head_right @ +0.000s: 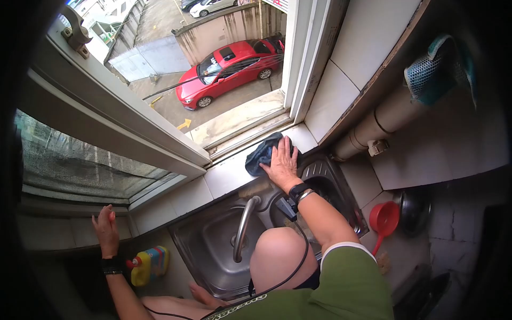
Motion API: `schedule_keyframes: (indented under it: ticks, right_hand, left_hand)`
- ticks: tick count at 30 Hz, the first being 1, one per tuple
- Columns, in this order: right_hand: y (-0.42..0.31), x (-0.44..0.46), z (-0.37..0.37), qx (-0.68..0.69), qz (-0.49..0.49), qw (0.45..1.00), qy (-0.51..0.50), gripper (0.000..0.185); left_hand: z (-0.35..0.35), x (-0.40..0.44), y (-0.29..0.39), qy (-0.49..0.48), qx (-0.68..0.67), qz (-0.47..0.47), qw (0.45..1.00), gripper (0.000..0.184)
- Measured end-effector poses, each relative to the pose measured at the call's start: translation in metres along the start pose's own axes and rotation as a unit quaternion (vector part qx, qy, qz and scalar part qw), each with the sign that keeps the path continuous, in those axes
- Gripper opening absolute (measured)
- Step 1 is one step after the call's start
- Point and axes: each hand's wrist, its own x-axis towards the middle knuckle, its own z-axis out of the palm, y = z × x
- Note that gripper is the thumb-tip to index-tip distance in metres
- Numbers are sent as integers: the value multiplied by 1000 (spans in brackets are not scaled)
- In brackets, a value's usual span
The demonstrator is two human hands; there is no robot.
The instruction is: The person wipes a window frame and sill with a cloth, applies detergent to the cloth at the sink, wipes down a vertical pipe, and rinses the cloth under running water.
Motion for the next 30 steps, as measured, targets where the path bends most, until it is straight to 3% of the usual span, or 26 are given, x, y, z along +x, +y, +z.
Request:
schedule_keyframes:
  ticks: [1, 2, 3, 5, 8, 9, 11, 13, 17, 21, 22, 23, 26, 30]
  right_hand:
    - [-6, 1, 6, -9, 33, 999, 17, 70]
    - [-2, 5, 8, -37, 61, 997, -31, 77]
    - [2, 8, 8, -43, 85, 995, 6, 70]
    - [21, 21, -4, -20, 177, 984, -16, 54]
    - [56, 37, -17, -59, 187, 980, 40, 39]
    - [62, 41, -21, -57, 164, 979, 106, 42]
    - [64, 43, -19, -42, 143, 978, 145, 44]
    - [56, 41, -3, -55, 176, 983, 25, 47]
    - [40, 46, -2, -46, 230, 972, 34, 53]
    - [53, 53, 11, -30, 210, 976, 48, 38]
    - [46, 50, 13, -30, 158, 981, 105, 33]
    - [36, 45, 16, 2, 136, 986, 97, 34]
    - [-14, 26, 35, 58, -58, 989, 121, 35]
    - [-62, 24, 52, 106, -197, 974, 48, 23]
  left_hand:
    - [0, 2, 1, 7, 1, 3, 1000, 18]
    - [-1, 1, 1, 10, 3, 5, 1000, 18]
    - [-1, -2, 1, 9, 3, 8, 1000, 19]
    - [1, -6, -3, 2, 8, 6, 1000, 20]
    - [1, -8, -8, -8, 1, -16, 1000, 23]
    - [2, -9, -9, -17, -4, -25, 1000, 24]
    - [3, -10, -11, -22, 2, -24, 999, 24]
    - [6, -9, -9, -24, 4, -22, 999, 24]
    - [10, -9, -17, -17, 16, 1, 1000, 25]
    - [14, -12, -21, -14, 13, 13, 1000, 23]
    - [15, -14, -23, -16, 13, 11, 1000, 23]
    - [17, -15, -26, -16, 13, 10, 1000, 22]
    - [15, -13, -25, -6, 8, 3, 1000, 22]
    - [0, -15, -15, -16, 12, 3, 1000, 22]
